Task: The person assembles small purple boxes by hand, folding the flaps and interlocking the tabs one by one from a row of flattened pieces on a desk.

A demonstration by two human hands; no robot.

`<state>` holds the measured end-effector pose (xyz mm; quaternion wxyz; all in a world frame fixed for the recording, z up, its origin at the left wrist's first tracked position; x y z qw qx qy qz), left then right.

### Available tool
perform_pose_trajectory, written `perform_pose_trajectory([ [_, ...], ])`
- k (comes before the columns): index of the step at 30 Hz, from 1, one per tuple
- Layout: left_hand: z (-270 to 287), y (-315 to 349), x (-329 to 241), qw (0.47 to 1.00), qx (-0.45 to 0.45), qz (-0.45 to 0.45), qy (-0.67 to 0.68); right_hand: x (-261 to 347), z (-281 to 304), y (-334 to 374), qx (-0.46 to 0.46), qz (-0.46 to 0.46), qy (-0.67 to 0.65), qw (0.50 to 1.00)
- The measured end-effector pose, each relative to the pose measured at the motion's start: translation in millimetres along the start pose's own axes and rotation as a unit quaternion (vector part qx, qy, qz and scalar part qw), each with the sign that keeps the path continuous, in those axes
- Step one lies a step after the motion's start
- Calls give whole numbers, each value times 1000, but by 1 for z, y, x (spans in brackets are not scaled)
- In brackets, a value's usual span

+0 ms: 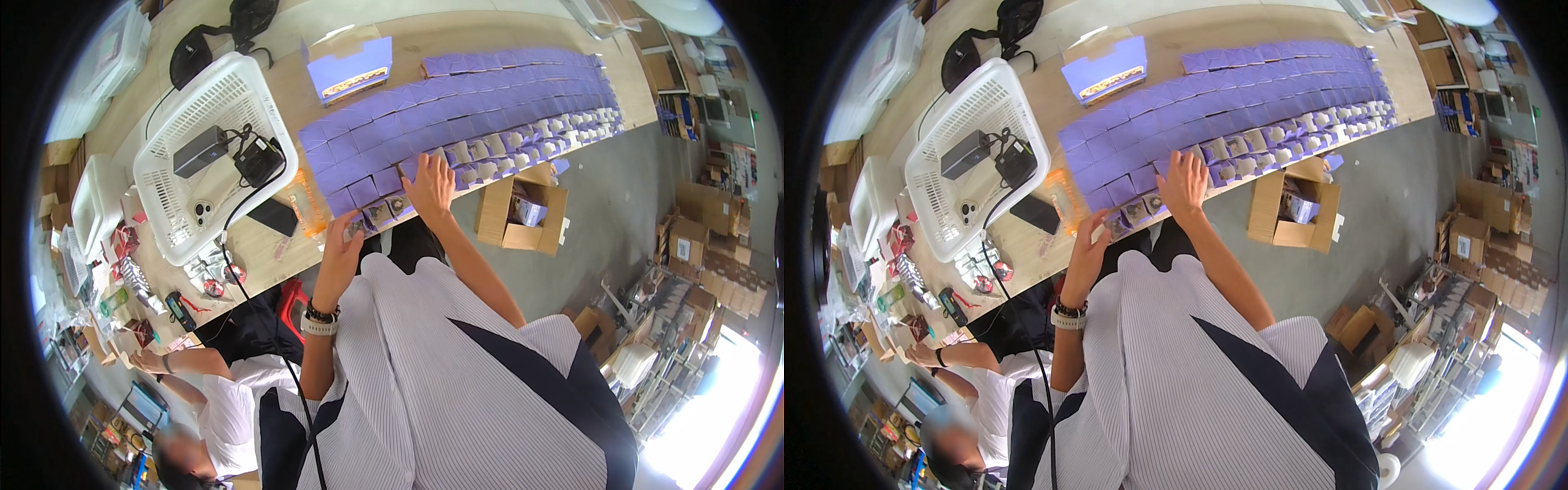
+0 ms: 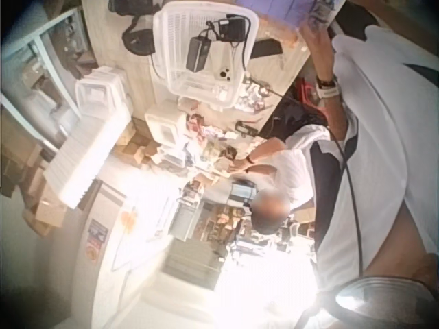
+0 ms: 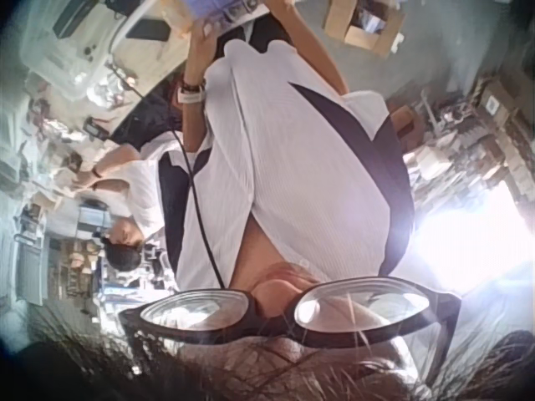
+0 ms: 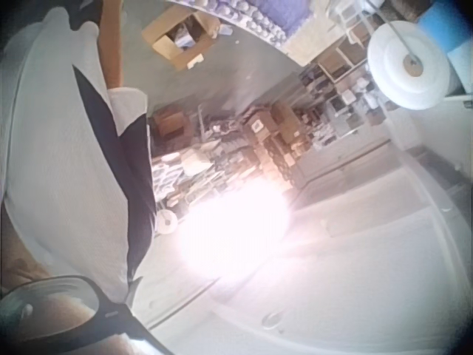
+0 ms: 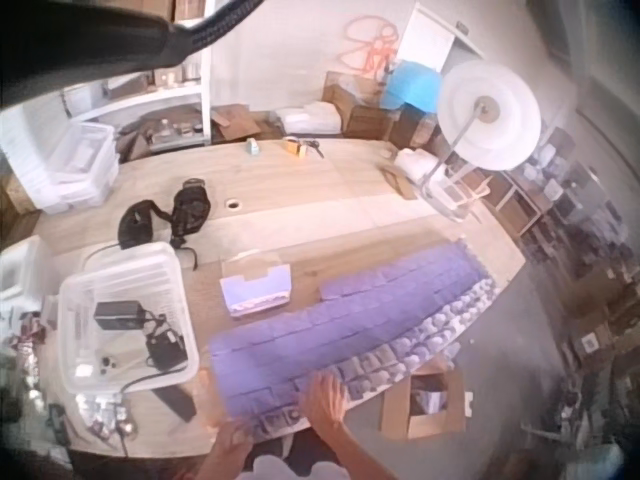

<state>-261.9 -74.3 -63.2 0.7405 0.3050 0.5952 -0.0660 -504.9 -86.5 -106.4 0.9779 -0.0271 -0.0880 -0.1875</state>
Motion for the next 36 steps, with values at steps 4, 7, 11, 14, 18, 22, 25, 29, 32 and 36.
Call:
perform_pose_trajectory([
  [4,2,1,-3,1000,-15,-1,8,-2,-22,-2,20,-29,-11,999],
  [7,-2,-2,3,1000,-14,-2,-9,2,-25,5,-31,24,3,999],
  [11,-6,-7,0,1000,-8,-3,-1,-37,-19,1,-96,-15,-60,993],
  [14,-6,-6,-5,1000,-4,17,-2,-54,-4,-13,-132,-5,-40,990],
  [18,-15,-12,-14,1000,14,18,-1,-72,-22,-35,-64,38,-18,997],
  [22,-34,-25,-6,998,63,-8,-29,-92,-35,-50,-29,47,-25,998],
  [25,-46,-28,-20,996,83,17,-22,-76,14,-51,-48,22,-114,992],
  [29,-71,-41,-33,998,47,-22,19,-56,99,-27,-62,-2,-250,966],
  [32,-90,-55,-39,991,-12,-80,104,-48,124,7,5,-70,-403,913],
  [36,-106,-71,-48,975,6,-10,224,-35,141,40,31,-55,-504,861],
])
Point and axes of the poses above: each hand's wrist, its own y-axis away from the middle knuckle, its own z-axis out of the back of the hand, x = y × z, the point moved 9 cm from there along -y, towards the middle knuckle, and after that the axes turned 3 degrees about z, right-handed, at the moved point
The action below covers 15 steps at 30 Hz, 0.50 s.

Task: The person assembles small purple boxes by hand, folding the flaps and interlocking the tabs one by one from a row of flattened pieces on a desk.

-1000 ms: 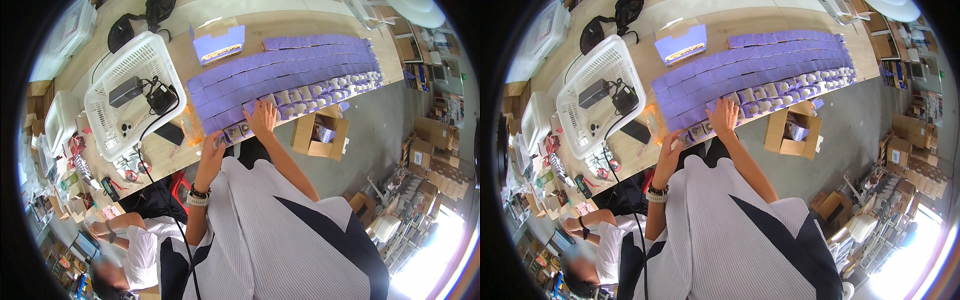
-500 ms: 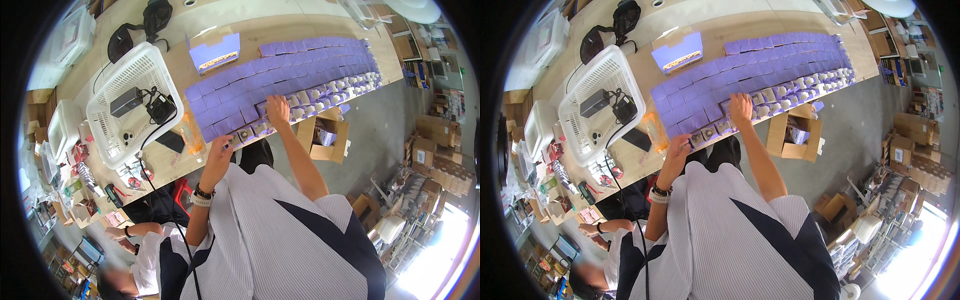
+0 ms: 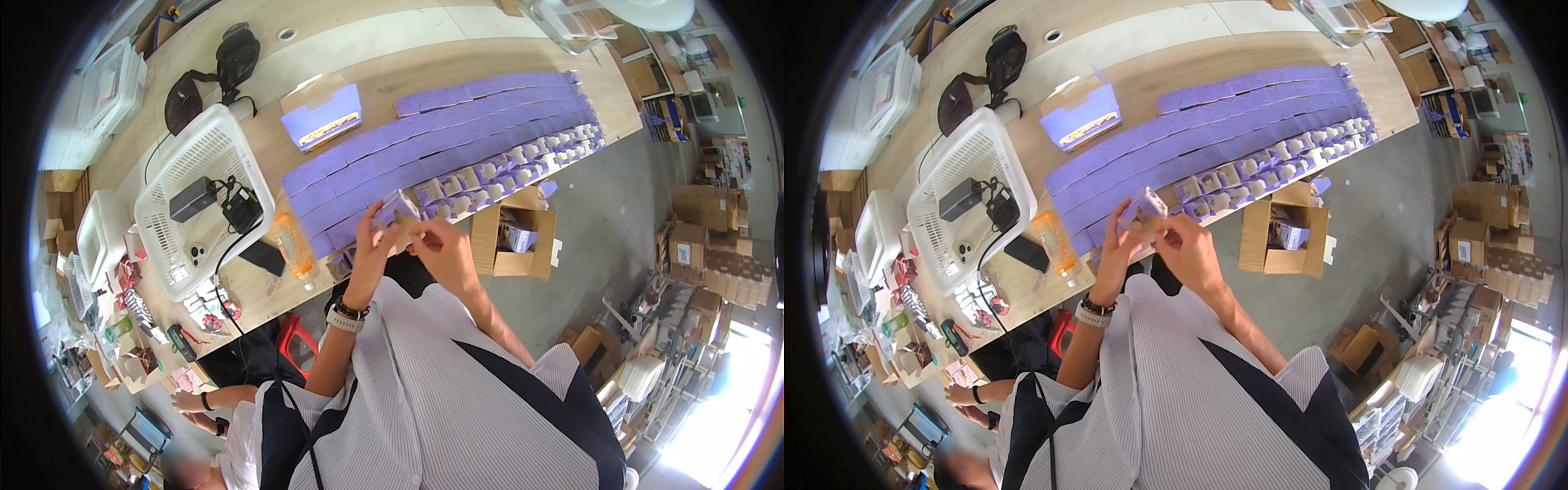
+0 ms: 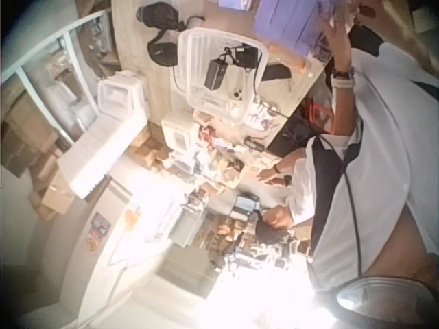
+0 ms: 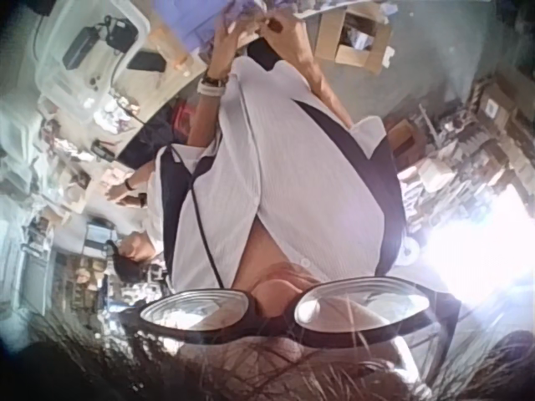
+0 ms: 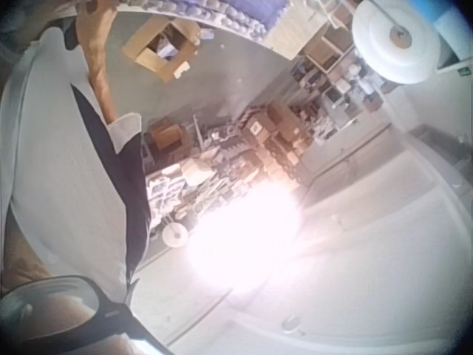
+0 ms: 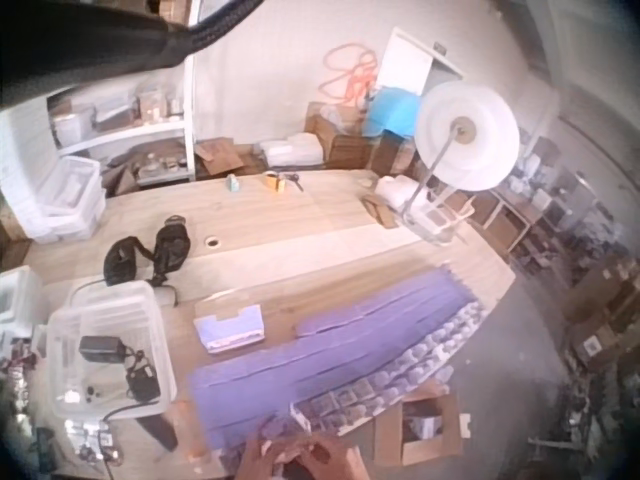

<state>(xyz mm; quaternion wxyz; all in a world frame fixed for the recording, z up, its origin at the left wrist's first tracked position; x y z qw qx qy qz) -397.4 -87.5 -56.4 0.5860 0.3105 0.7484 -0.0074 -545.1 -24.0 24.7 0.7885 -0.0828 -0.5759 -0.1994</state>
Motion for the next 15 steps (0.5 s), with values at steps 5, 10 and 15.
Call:
perform_pose_trajectory([
  [5,-26,1,-37,998,33,13,-52,60,19,-1,97,97,36,990],
  [10,-51,8,-48,995,80,46,-43,68,52,-16,146,193,224,944],
  [15,-76,18,-64,992,109,65,8,76,68,-20,147,264,113,946],
])
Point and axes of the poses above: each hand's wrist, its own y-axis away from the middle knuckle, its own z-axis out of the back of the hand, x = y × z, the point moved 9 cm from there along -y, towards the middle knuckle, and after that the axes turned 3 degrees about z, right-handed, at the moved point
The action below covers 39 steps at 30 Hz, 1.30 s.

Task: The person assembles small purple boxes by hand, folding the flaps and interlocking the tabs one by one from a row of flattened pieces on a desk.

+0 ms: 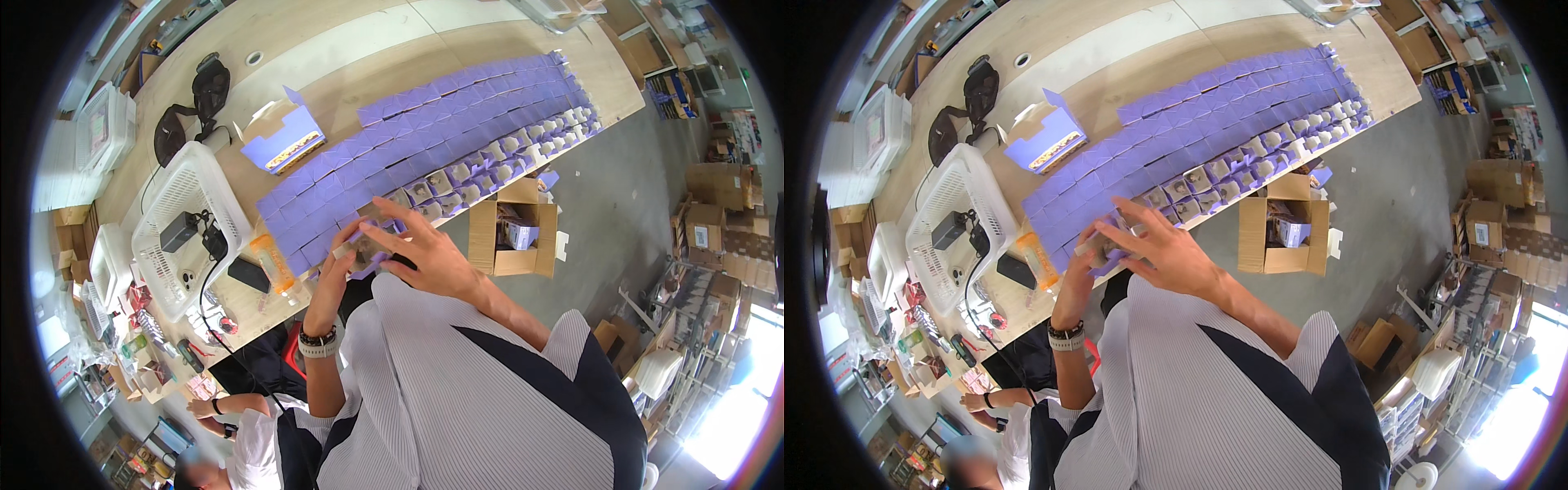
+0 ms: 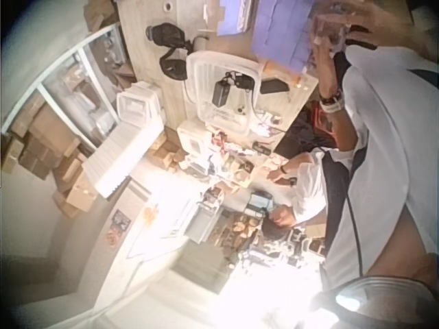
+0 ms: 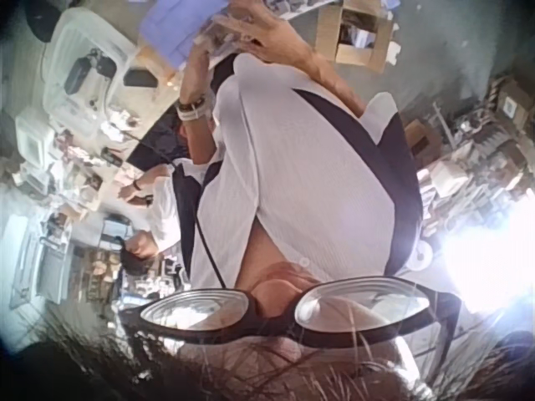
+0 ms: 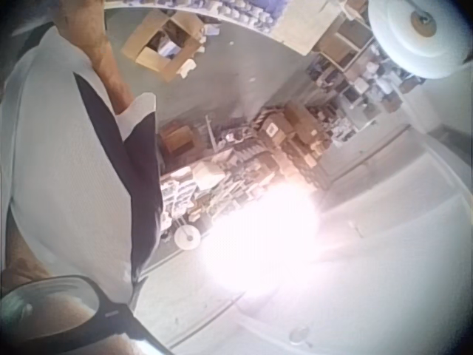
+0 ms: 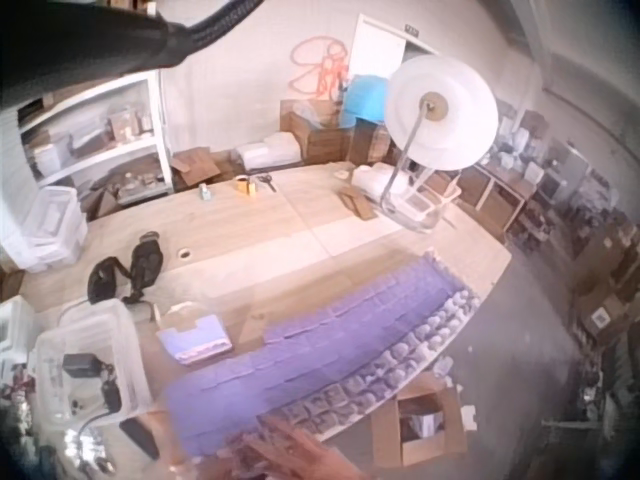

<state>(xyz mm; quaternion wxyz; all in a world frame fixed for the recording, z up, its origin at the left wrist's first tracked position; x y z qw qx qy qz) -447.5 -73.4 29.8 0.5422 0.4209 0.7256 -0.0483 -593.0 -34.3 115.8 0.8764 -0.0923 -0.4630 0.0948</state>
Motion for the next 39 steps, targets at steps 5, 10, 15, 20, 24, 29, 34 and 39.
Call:
perform_pose_trajectory([
  [5,-10,-10,18,993,-22,-23,-117,-30,6,14,-6,-52,-120,991],
  [10,-35,-9,17,991,-43,-47,-115,-48,8,31,-80,-125,-162,975],
  [15,-51,-10,41,997,-60,27,49,-49,14,37,-69,-123,-206,968],
  [20,-67,-15,44,997,-49,44,40,-67,26,54,-102,-147,-302,936],
  [24,-75,-17,37,997,-19,-13,-73,-66,31,62,-114,-135,-243,954],
  [29,-77,-9,38,997,-23,-1,-71,-61,27,73,-158,-163,-150,962],
  [34,-78,-2,45,995,-55,2,-84,-51,31,74,-180,-144,-158,960],
  [39,-70,6,40,995,-71,19,-74,-29,32,61,-120,-19,-136,983],
])
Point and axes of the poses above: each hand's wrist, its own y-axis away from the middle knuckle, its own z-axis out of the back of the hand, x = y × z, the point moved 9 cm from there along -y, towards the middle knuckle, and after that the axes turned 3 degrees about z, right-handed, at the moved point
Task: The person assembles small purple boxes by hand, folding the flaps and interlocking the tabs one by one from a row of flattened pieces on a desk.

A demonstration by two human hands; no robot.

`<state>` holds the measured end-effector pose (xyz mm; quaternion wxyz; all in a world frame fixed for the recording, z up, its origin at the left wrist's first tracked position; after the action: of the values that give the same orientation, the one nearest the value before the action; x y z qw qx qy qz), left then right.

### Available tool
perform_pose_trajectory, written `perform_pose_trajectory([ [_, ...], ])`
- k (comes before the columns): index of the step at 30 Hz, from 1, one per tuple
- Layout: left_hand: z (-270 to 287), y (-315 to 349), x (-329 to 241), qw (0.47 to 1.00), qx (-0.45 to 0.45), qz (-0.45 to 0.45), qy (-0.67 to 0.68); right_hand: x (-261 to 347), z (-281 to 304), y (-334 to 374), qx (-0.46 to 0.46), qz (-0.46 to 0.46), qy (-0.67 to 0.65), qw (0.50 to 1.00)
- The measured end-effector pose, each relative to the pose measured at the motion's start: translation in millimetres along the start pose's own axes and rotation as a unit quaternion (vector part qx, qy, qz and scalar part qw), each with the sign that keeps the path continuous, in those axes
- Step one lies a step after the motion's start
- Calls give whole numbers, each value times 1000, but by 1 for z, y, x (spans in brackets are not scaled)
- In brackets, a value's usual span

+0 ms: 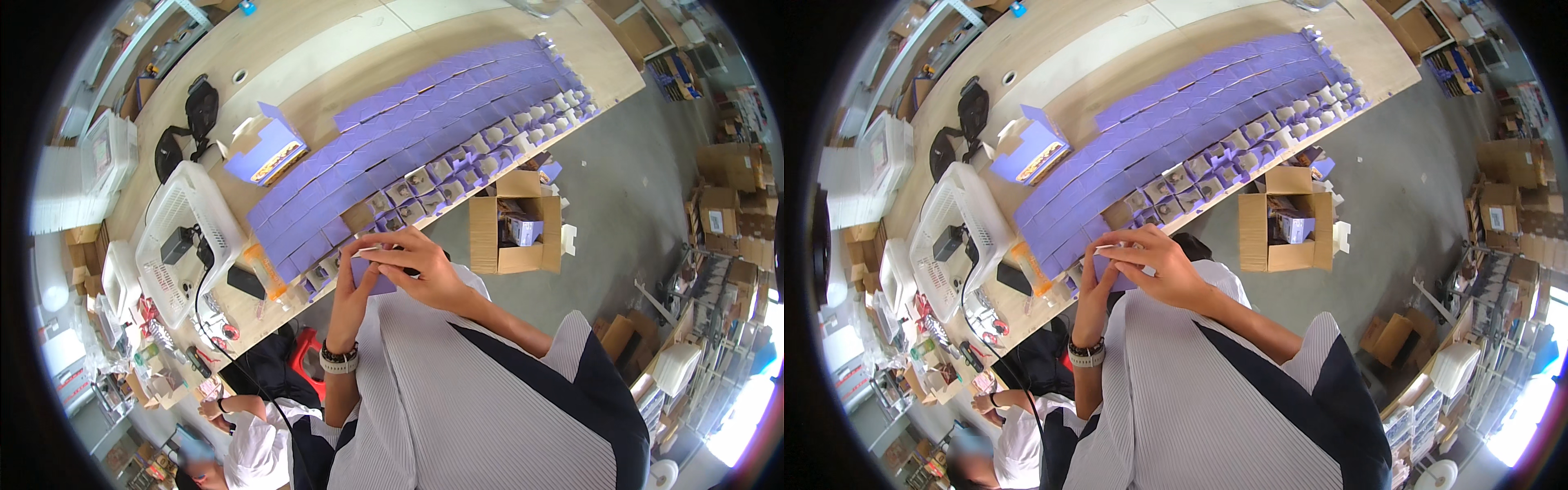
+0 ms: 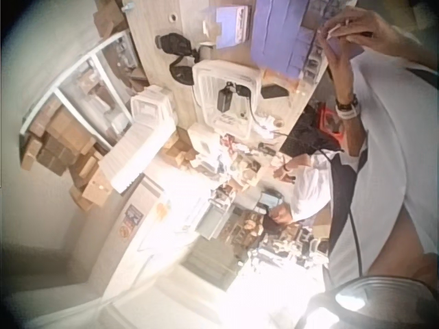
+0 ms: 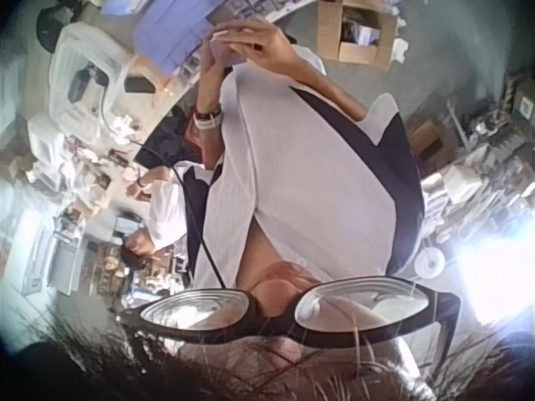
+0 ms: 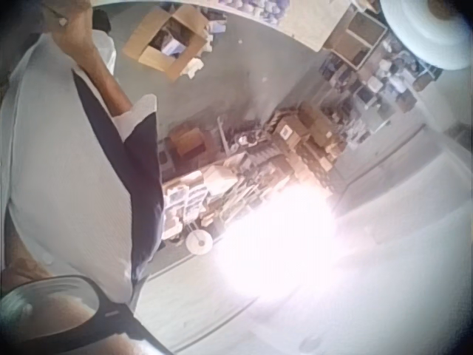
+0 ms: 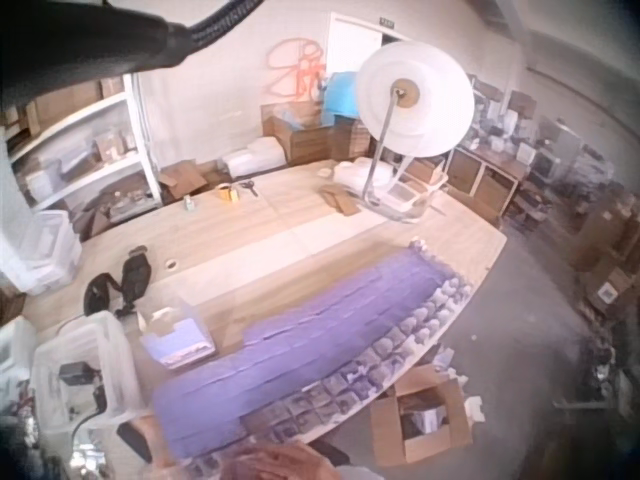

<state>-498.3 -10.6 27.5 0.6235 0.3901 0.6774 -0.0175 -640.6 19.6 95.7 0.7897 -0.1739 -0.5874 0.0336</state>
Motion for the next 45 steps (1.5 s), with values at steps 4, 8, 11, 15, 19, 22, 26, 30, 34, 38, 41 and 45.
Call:
perform_pose_trajectory([
  [4,8,4,3,998,8,-38,-40,3,-17,-6,37,21,27,999],
  [8,17,5,5,996,42,-31,76,-20,-24,-6,20,-152,-95,984],
  [11,18,7,-9,996,36,-23,79,-6,-25,-13,24,34,13,999],
  [15,30,8,-8,997,10,-11,71,1,-30,-18,57,79,22,995],
  [19,45,12,-4,999,-11,-41,-12,-10,-39,-24,85,-78,-30,993],
  [22,44,14,-15,992,-14,-75,-105,-13,-46,-23,100,-57,4,993],
  [26,53,13,-6,987,-12,-62,-150,-20,-58,-16,77,3,74,994],
  [30,54,13,-13,987,-12,-55,-149,-23,-65,-13,67,-13,90,994],
  [34,57,10,-5,985,-2,-59,-164,-23,-66,-10,61,-3,108,992],
  [38,57,10,1,997,4,-15,-80,-23,-60,-17,78,6,74,994],
  [41,54,11,-2,1000,13,14,6,-22,-56,-19,93,-2,46,995],
  [45,51,6,-5,995,28,-40,-84,-32,-53,-17,87,-34,20,995],
])
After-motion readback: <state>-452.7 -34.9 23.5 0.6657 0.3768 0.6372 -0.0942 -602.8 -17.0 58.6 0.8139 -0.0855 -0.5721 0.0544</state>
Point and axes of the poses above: each hand's wrist, its own y-axis away from the middle knuckle, its own z-axis out of the back of the hand, x = y × z, the point moved 9 cm from there along -y, towards the middle knuckle, and after that the axes turned 3 degrees about z, right-handed, at the moved point
